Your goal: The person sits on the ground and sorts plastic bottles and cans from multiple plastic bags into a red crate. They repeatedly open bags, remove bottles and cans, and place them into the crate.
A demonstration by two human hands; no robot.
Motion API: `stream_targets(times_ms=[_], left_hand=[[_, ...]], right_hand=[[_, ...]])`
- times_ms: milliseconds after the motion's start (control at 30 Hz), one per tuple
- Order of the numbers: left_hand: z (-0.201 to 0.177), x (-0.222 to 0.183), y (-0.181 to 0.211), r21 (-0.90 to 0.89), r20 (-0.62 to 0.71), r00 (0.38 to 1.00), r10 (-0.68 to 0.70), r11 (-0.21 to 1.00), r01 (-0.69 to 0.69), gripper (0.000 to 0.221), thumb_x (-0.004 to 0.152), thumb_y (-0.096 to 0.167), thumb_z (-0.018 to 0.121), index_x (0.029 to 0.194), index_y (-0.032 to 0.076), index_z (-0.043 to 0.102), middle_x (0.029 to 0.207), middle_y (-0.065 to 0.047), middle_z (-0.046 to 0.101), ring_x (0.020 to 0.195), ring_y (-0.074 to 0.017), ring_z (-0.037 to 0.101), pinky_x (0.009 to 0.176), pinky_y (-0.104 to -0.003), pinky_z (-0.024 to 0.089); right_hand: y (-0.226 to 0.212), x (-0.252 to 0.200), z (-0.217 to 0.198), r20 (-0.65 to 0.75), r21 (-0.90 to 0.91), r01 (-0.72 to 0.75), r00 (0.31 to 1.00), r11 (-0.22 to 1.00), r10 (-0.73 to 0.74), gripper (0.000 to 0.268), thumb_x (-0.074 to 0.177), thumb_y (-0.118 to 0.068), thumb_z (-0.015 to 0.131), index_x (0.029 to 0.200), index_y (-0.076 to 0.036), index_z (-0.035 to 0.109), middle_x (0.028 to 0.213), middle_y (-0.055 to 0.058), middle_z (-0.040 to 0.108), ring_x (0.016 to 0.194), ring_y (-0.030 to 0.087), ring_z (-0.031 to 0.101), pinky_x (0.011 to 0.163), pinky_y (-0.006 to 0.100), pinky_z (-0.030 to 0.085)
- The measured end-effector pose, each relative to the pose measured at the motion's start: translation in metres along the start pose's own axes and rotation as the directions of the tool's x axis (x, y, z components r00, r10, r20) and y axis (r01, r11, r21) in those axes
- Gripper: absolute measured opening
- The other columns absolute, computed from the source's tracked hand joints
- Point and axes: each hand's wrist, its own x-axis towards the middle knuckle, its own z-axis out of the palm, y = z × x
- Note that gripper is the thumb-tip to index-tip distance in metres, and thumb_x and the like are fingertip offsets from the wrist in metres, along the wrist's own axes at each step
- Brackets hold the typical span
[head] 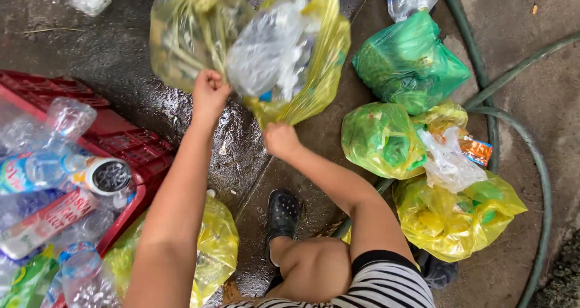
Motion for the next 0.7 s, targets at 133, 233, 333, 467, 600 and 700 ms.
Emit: stream_targets(times_ms=[133, 233, 333, 467, 600, 700], left_hand=[[-0.024, -0.055, 0.024, -0.345, -0.098, 0.994, -0.039, 0.939, 0.003, 0.024, 0.085, -0.007, 0.06, 0.102, 0.008, 0.054, 0.086, 0.002, 0.06, 0.071, -0.0066, 0.055, 0.064, -0.021, 0.044], [-0.054, -0.077, 0.047, -0.467, -0.155, 0.983, -0.094, 0.884, 0.011, 0.022, 0.085, -0.01, 0.055, 0.098, 0.008, 0.056, 0.085, 0.001, 0.06, 0.07, -0.0077, 0.055, 0.064, -0.022, 0.045], [-0.077, -0.101, 0.084, -0.565, -0.187, 0.974, -0.125, 0.825, -0.002, 0.022, 0.086, -0.01, 0.052, 0.094, 0.009, 0.058, 0.081, 0.001, 0.059, 0.066, -0.0093, 0.054, 0.061, -0.023, 0.045], [-0.091, -0.129, 0.117, -0.665, -0.153, 0.981, -0.123, 0.747, -0.01, 0.022, 0.084, -0.009, 0.049, 0.09, 0.009, 0.06, 0.078, 0.0, 0.059, 0.064, -0.0112, 0.053, 0.06, -0.024, 0.045], [-0.102, -0.151, 0.149, -0.671, -0.149, 0.989, -0.024, 0.736, -0.083, 0.024, 0.08, -0.011, 0.05, 0.09, 0.008, 0.06, 0.08, 0.0, 0.059, 0.069, -0.0112, 0.054, 0.064, -0.023, 0.044], [-0.096, -0.181, 0.195, -0.691, -0.095, 0.995, 0.042, 0.716, -0.096, 0.025, 0.077, -0.012, 0.05, 0.088, 0.008, 0.058, 0.081, 0.0, 0.058, 0.072, -0.0119, 0.054, 0.067, -0.024, 0.045]], right_hand=[[-0.072, -0.045, 0.005, 0.057, 0.091, 0.153, 0.986, 0.984, -0.158, 0.013, 0.076, -0.017, 0.067, 0.068, -0.007, 0.068, 0.072, 0.012, 0.064, 0.063, 0.028, 0.064, 0.053, 0.044, 0.054], [-0.12, -0.085, 0.011, 0.094, 0.215, 0.213, 0.967, 0.953, -0.237, 0.015, 0.077, -0.019, 0.067, 0.068, -0.007, 0.069, 0.073, 0.014, 0.065, 0.064, 0.032, 0.065, 0.054, 0.045, 0.055], [-0.15, -0.114, 0.039, 0.13, 0.328, 0.268, 0.937, 0.906, -0.324, 0.02, 0.083, -0.021, 0.066, 0.071, -0.006, 0.071, 0.079, 0.015, 0.067, 0.069, 0.035, 0.067, 0.059, 0.047, 0.055], [-0.155, -0.129, 0.068, 0.355, 0.409, 0.32, 0.807, 0.855, -0.472, 0.028, 0.089, -0.033, 0.066, 0.089, -0.006, 0.073, 0.09, 0.015, 0.069, 0.079, 0.037, 0.069, 0.065, 0.049, 0.056], [-0.125, -0.104, -0.006, 0.54, 0.523, 0.127, 0.716, 0.843, -0.443, 0.037, 0.097, -0.039, 0.069, 0.105, -0.003, 0.073, 0.103, 0.017, 0.068, 0.086, 0.031, 0.069, 0.077, 0.044, 0.056], [-0.082, -0.109, -0.065, 0.696, 0.637, -0.426, 0.677, 0.643, -0.241, 0.049, 0.093, -0.036, 0.067, 0.138, -0.016, 0.059, 0.113, 0.006, 0.068, 0.086, 0.021, 0.072, 0.079, 0.036, 0.059]])
